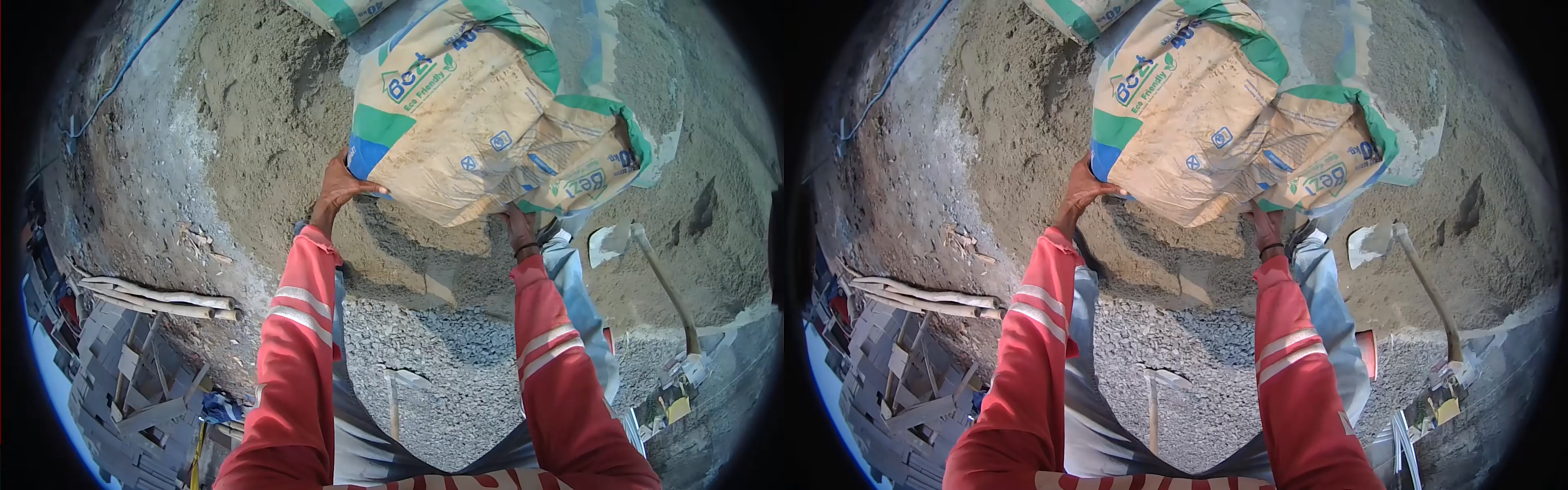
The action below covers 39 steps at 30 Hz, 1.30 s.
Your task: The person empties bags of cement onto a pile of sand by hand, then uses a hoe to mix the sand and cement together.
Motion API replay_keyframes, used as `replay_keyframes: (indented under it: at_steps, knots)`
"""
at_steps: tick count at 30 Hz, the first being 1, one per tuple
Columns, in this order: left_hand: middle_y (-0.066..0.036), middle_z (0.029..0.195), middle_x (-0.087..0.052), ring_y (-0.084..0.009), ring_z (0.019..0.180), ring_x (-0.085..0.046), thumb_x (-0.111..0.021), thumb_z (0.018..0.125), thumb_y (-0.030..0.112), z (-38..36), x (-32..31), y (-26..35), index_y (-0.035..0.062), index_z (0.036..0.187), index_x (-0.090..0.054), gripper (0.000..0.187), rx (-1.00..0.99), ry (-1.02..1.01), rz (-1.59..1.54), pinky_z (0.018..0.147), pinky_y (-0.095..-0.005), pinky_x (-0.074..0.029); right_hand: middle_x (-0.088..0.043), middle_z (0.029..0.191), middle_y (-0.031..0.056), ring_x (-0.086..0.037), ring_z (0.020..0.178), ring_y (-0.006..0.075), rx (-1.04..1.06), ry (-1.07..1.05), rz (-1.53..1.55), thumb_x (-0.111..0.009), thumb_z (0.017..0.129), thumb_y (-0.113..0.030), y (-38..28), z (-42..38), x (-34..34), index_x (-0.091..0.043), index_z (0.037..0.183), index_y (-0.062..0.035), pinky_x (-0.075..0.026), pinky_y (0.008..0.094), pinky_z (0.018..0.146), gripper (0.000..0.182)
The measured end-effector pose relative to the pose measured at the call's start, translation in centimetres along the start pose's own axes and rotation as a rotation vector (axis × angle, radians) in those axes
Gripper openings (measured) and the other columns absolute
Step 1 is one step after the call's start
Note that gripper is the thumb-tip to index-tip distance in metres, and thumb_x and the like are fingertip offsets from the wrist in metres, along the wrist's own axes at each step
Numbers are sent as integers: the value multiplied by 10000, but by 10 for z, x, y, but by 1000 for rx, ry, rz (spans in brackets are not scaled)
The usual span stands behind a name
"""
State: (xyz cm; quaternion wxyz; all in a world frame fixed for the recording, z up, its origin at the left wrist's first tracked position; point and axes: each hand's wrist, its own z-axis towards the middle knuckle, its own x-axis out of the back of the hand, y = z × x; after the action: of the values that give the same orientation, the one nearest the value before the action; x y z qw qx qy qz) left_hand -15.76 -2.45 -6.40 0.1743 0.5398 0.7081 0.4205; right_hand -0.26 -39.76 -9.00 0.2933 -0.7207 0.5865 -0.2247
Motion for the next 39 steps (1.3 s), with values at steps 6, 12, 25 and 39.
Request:
replay_keyframes:
  at_steps: [6, 12, 25, 39]
  knots:
    - [-150, 1016, -688, -240, 920, -669, -942, 428, 386, -55, -32, 33, -27, 1131, -587, 889, 158, 153, 128, 837, -356, -530, -581, 1134, 75, -623, 957, 201, -91, 64, -155, -652, 877, -267, -61, -42, -23, -475, 1255, -62, -577, 326, 690, 465]
    - [-132, 973, -697, -211, 892, -673, -904, 569, 340, -77, -36, -25, -29, 1120, -586, 735, 266, 180, 30, 804, -333, -542, -504, 1257, 58, -480, 1159, 203, -193, -228, -542, -574, 900, -434, -68, -30, -4, -412, 1348, -79, -445, 377, 912, 595]
    - [-131, 1042, -677, -218, 935, -652, -910, 573, 318, -103, -64, -52, -39, 1151, -563, 763, 242, 207, -328, 851, -344, -522, -559, 1245, 98, -515, 1116, 226, -99, -80, -410, -522, 912, -500, -22, 19, -18, -495, 1298, 29, -358, 332, 994, 655]
    - [-194, 1218, -591, -320, 1127, -573, -840, 518, 553, -115, 26, 131, -48, 1321, -413, 1090, 474, -28, 34, 979, -360, -437, -612, 963, 44, -554, 863, 142, -274, -247, -541, -575, 876, -487, -88, -90, -4, -546, 1209, -49, -442, 261, 684, 551]
